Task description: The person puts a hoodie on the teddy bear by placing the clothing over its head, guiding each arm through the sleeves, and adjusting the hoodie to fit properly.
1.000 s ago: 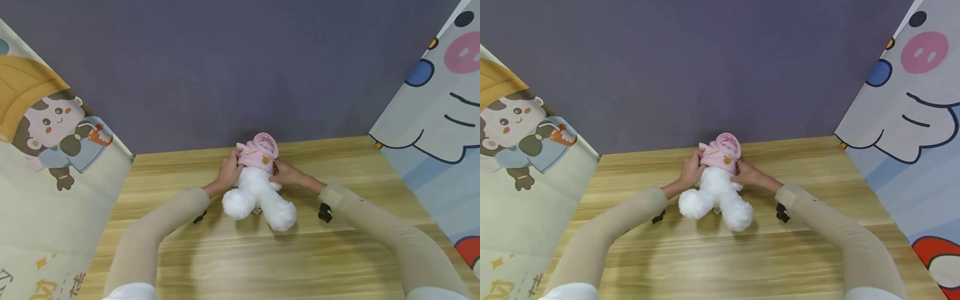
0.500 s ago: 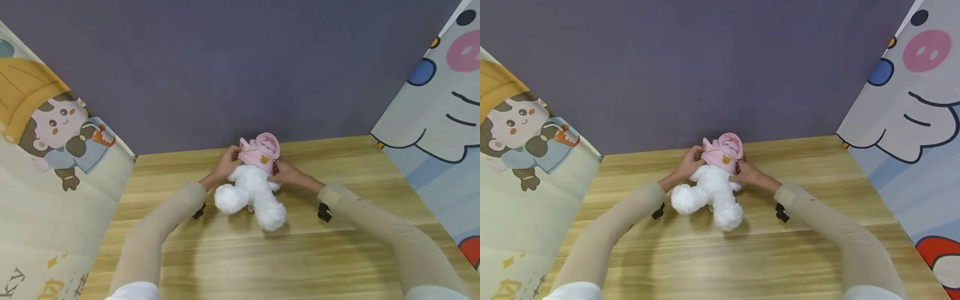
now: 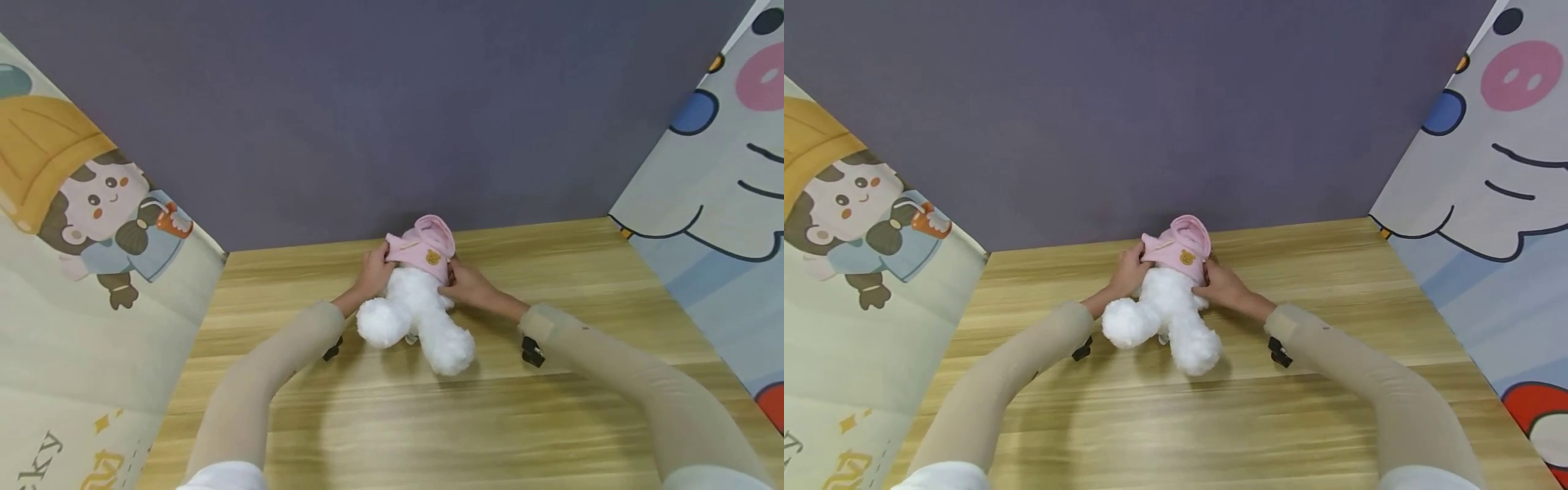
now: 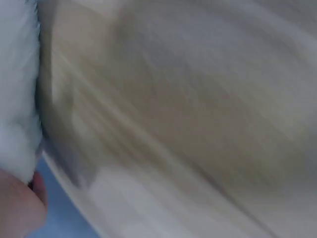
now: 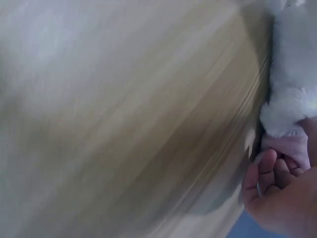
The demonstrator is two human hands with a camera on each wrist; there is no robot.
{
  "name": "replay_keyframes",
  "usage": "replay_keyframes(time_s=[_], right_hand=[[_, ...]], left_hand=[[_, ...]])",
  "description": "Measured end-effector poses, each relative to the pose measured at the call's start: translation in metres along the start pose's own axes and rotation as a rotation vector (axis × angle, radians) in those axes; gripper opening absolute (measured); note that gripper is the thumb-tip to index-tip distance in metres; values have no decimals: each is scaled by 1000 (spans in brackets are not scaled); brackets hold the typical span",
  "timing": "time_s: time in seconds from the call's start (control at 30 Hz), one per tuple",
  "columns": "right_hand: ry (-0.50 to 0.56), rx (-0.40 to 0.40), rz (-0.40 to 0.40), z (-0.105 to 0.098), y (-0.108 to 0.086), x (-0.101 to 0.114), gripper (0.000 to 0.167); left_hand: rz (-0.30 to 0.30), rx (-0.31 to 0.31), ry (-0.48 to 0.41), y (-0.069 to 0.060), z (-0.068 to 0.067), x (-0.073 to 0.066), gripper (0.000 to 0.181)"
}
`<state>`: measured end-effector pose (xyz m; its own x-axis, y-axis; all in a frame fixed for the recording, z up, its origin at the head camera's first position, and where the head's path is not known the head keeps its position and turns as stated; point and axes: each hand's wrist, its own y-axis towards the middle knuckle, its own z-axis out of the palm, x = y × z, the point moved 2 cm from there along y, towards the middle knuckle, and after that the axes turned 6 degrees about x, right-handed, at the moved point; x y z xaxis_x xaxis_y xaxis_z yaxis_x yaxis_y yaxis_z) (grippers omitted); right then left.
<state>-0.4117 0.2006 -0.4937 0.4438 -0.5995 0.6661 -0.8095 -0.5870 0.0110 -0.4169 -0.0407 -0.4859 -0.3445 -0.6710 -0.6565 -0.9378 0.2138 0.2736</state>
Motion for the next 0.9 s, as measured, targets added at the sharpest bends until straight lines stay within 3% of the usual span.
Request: replay_keyframes(time_s=[0.07, 0.17, 0.23, 0.33, 0.4, 0.47, 0.57, 0.6, 0.77, 0.9], right_hand=[[-61, -1, -18, -1, 1, 2, 41], [-119, -3, -36, -1, 2, 4, 37], [-101, 3, -55, 0, 3, 5, 35], [-15, 24, -96, 2, 5, 4, 32], [44, 44, -115, 2, 5, 3, 30], [98, 41, -104, 9, -3, 12, 31], [107, -20, -77, 15, -16, 30, 40], [103, -48, -74, 17, -20, 37, 45], [61, -115, -39, 33, -36, 65, 61], [14, -127, -7, 51, -48, 82, 58]], left_hand=[[10, 61, 20, -2, -8, 2, 2], [28, 216, 76, -6, -26, 2, 4], [28, 327, 123, -9, -39, 0, 7], [60, 409, 229, -13, -55, -8, 9], [143, 423, 286, -18, -61, -16, 10], [272, 425, 328, -31, -64, -23, 14], [379, 430, 316, -50, -64, -27, 28], [384, 429, 295, -56, -64, -25, 33], [287, 409, 204, -77, -66, -15, 42], [283, 445, 177, -92, -67, -12, 34]])
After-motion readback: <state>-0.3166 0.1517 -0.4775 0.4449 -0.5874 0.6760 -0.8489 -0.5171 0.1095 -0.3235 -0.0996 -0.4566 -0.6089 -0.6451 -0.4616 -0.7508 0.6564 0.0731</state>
